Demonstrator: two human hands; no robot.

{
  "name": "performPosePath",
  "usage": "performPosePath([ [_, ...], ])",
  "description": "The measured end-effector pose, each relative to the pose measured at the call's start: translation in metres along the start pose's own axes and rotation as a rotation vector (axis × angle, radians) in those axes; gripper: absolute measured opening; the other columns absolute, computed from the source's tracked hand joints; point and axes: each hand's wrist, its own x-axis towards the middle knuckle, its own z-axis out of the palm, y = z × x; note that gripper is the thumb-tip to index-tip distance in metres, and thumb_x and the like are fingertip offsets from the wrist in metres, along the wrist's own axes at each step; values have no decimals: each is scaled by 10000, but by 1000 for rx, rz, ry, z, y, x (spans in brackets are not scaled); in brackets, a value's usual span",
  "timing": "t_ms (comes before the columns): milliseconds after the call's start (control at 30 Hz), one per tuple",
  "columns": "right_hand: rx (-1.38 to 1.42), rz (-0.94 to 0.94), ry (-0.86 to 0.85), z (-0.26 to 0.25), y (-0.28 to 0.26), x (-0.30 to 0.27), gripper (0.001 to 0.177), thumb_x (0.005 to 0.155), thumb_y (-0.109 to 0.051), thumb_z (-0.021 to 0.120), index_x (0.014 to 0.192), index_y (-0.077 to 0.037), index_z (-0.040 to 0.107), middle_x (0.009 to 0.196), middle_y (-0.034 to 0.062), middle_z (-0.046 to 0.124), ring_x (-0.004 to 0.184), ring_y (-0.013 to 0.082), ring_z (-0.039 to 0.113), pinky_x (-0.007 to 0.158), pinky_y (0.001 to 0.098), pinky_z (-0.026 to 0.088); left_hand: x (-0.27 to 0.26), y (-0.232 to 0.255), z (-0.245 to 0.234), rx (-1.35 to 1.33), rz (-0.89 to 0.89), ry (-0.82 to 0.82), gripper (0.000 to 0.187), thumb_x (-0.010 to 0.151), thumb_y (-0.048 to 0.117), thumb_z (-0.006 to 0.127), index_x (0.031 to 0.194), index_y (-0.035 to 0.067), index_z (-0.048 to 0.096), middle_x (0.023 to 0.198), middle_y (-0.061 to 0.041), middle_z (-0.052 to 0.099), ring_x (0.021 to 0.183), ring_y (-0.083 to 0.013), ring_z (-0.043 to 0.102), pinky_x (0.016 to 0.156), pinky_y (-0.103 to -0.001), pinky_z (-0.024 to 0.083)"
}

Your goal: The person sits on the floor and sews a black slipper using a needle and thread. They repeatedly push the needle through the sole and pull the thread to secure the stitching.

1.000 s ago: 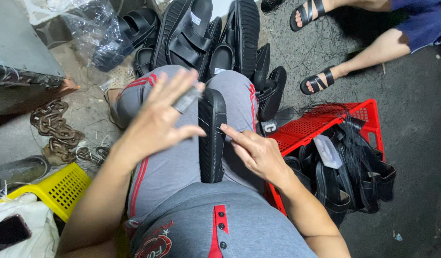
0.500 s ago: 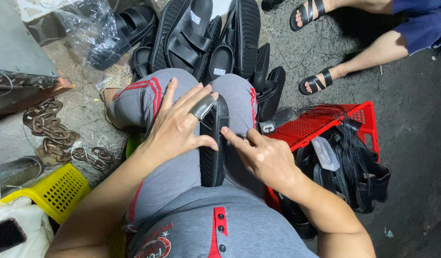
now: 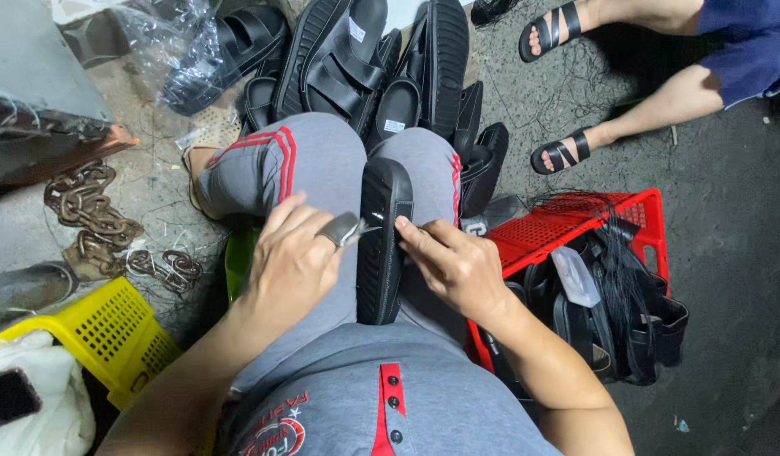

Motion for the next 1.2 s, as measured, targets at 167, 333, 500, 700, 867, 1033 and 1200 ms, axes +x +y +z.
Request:
performPosePath([
  [167,22,-50,37,-3,-4,5,233,900,-182,623,1111,-188,721,758,51,631,523,264,620,446,366,487,8,6,-23,-705,-182,-176,75,841,69,671,845,2,705,894,-107,698,840,-313,684,835,-428,511],
  [333,-60,-99,74,4,1,-2,242,882,-166,638,1105,-196,725,760,40,636,524,238,619,459,337,494,13,14,-9,-988,-321,-56,92,851,47,673,938,42,704,814,-70,699,770,-162,653,778,-345,533],
  [500,-104,-146,92,9,2,-5,273,881,-102,604,1115,-177,724,774,58,633,548,219,614,490,311,498,14,3,7,-368,-144,100,138,814,-32,636,866,87,685,736,-34,602,658,-254,593,658,-343,495],
  [700,-119,-157,116,2,6,-3,307,868,-133,618,1148,-210,716,774,56,621,519,202,576,493,301,484,20,1,1,-500,-281,-85,59,767,50,694,741,47,641,590,-125,625,606,-358,636,553,-413,501],
  [867,-18,30,-309,-51,2,8,398,886,-168,515,1257,-260,624,678,120,602,497,353,619,494,454,522,22,-4,5,-325,-205,-87,199,836,123,694,695,-3,631,585,-176,590,568,-375,615,518,-425,482],
  [1033,170,147,-345,-67,14,-20,379,911,-203,478,1259,-249,620,750,100,660,586,341,652,514,453,526,12,-15,22,41,-75,-63,272,818,187,704,590,79,601,524,-69,555,511,-257,599,503,-343,485],
  [1200,357,120,-241,-45,-5,-22,301,922,-204,515,1177,-136,660,888,123,720,719,331,698,588,419,562,28,-16,10,197,46,-11,366,832,219,718,533,101,542,497,-58,500,487,-246,578,477,-325,474],
])
